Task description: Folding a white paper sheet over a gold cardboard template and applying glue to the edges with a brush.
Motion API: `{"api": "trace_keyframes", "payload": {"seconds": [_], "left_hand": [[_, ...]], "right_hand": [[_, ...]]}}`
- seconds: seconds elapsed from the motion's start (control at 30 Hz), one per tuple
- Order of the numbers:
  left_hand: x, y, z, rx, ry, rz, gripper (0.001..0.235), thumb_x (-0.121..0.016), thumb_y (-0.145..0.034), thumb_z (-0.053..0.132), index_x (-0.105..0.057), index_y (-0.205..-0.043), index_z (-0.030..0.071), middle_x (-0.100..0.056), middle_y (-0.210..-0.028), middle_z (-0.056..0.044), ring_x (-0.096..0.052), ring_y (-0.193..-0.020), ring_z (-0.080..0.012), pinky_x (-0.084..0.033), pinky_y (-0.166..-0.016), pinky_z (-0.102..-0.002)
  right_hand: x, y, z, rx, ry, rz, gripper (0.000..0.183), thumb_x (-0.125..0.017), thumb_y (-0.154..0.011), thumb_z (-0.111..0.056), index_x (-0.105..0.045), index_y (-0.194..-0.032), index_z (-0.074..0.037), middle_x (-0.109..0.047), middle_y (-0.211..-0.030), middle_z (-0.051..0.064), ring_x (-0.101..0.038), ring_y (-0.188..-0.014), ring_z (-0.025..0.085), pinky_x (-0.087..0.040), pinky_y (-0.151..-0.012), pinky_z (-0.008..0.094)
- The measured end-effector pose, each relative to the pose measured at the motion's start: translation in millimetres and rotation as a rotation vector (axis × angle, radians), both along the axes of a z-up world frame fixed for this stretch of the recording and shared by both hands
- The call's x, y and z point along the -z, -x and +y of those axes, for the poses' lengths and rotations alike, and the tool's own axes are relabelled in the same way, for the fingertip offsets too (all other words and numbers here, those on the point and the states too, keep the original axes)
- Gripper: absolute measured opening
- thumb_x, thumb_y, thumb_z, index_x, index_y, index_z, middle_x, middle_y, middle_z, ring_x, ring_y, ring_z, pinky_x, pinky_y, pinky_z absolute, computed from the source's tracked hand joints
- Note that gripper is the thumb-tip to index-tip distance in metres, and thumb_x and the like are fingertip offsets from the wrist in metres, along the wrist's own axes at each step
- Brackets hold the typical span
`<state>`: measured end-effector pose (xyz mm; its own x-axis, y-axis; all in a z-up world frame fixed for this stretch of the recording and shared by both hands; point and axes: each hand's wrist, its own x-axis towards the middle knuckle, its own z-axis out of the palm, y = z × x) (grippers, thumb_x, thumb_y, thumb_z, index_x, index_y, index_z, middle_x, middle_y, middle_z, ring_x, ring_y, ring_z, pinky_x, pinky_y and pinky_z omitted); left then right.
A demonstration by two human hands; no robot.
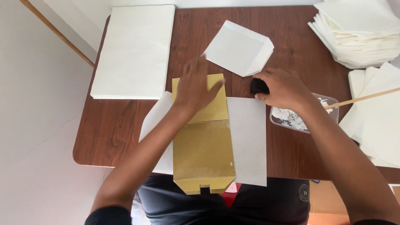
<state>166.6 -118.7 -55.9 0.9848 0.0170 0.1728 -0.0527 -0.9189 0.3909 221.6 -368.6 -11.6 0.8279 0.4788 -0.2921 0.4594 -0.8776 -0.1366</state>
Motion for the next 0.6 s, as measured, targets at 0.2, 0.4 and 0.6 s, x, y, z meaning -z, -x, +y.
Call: {"api": "trace_keyframes", "payload": {"seconds": [0.2, 0.4, 0.6], "left_hand": [[10, -119, -23, -0.19, -0.101, 0.301, 0.129, -0.076, -0.077, 0.079, -0.019, -0.157, -0.005, -0.044, -0.147, -0.028, -0.045, -0.137, -0.0471, -0.053, -0.102, -0.057], [7, -163, -16, -0.25, -0.1, 0.469, 0.15, -0.102, -0.05, 0.062, -0.022, -0.156, -0.006, -0.051, -0.141, -0.032, -0.057, -0.128, -0.0488, -0.053, -0.097, -0.059], [18, -196, 6, -0.142, -0.042, 0.531, 0.093, -0.1, -0.059, 0.044, -0.059, -0.135, 0.008, -0.064, -0.136, -0.014, -0.059, -0.13, -0.037, -0.051, -0.102, -0.053]], "right_hand": [[9, -14, -15, -0.042, -0.166, -0.092, 0.054, -0.067, -0.096, -0.031, -0.058, -0.144, -0.009, -0.067, -0.128, 0.015, -0.064, -0.121, 0.037, -0.038, -0.105, 0.056], [-14, 9, -55, -0.153, -0.612, -0.445, 0.05, -0.081, -0.087, -0.018, -0.061, -0.131, -0.002, -0.066, -0.104, 0.014, -0.071, -0.074, 0.03, -0.051, -0.071, 0.042], [-40, 48, -111, -0.101, -0.969, -0.342, 0.054, -0.083, -0.081, -0.005, -0.062, -0.13, 0.0, -0.068, -0.114, 0.018, -0.071, -0.102, 0.043, -0.054, -0.086, 0.05]]}}
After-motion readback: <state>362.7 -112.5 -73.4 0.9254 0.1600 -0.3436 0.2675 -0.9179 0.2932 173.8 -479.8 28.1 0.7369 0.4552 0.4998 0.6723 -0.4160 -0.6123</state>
